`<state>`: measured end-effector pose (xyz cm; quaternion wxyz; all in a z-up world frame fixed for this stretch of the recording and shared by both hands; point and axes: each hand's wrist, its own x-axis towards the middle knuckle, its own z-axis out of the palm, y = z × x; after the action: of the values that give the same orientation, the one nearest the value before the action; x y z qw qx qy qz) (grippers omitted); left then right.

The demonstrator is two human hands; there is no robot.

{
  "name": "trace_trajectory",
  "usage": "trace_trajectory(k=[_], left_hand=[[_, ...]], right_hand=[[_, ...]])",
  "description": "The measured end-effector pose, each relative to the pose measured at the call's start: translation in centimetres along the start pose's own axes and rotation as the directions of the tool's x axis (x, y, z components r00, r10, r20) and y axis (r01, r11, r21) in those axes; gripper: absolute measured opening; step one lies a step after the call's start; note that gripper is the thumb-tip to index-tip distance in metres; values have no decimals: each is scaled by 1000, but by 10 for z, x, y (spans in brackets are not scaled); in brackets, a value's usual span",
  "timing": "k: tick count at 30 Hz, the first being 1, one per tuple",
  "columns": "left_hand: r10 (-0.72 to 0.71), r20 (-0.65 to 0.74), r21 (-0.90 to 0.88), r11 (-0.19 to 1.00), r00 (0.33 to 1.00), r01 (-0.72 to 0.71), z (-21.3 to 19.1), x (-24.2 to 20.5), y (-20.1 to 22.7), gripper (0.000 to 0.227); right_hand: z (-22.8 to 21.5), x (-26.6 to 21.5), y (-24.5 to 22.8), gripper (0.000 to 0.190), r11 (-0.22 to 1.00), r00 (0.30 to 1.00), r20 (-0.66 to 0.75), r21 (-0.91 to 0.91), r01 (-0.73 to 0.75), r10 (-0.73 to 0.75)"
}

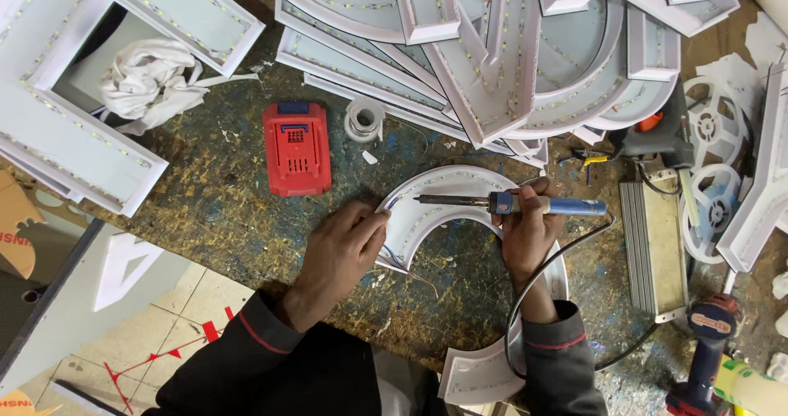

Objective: The person solders wires onto white, letter-shaped LED light fixtures on a cluttered workbench. They use a soldering iron to attach wires to the LED strips and a red battery pack to test the lights, which illuminate upon connection.

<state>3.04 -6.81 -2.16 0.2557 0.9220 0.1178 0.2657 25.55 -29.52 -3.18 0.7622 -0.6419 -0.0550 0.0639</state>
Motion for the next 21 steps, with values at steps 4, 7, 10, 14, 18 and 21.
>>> trace_trajectory(k=[4, 7, 10, 14, 18, 21], left_hand=[[0, -3, 0, 1000, 1000, 0, -9, 8, 8, 4], [-9, 43, -34, 999, 999, 11, -14, 14, 10, 5], [28, -31, 2, 1000, 999, -28, -5, 11, 9, 5], [12, -46, -30, 999, 999, -13, -6, 14, 7, 4], [25, -46, -44, 999, 999, -27, -4, 13, 5, 7], [30, -80, -21, 999, 996, -31, -6, 16, 10, 6]], right_hand=[[8, 2, -6, 20, 999, 999, 42, 14, -28, 28], [22, 2, -14, 21, 998, 995, 82, -11, -60, 61], [30, 5, -17, 22, 999, 992, 113, -3, -52, 52], [33, 10, -12, 22, 998, 988, 142, 13, -58, 55], [33, 7, -12, 22, 997, 986, 155, 48, -65, 57], [33, 5, -11, 24, 998, 986, 165, 44, -35, 27]])
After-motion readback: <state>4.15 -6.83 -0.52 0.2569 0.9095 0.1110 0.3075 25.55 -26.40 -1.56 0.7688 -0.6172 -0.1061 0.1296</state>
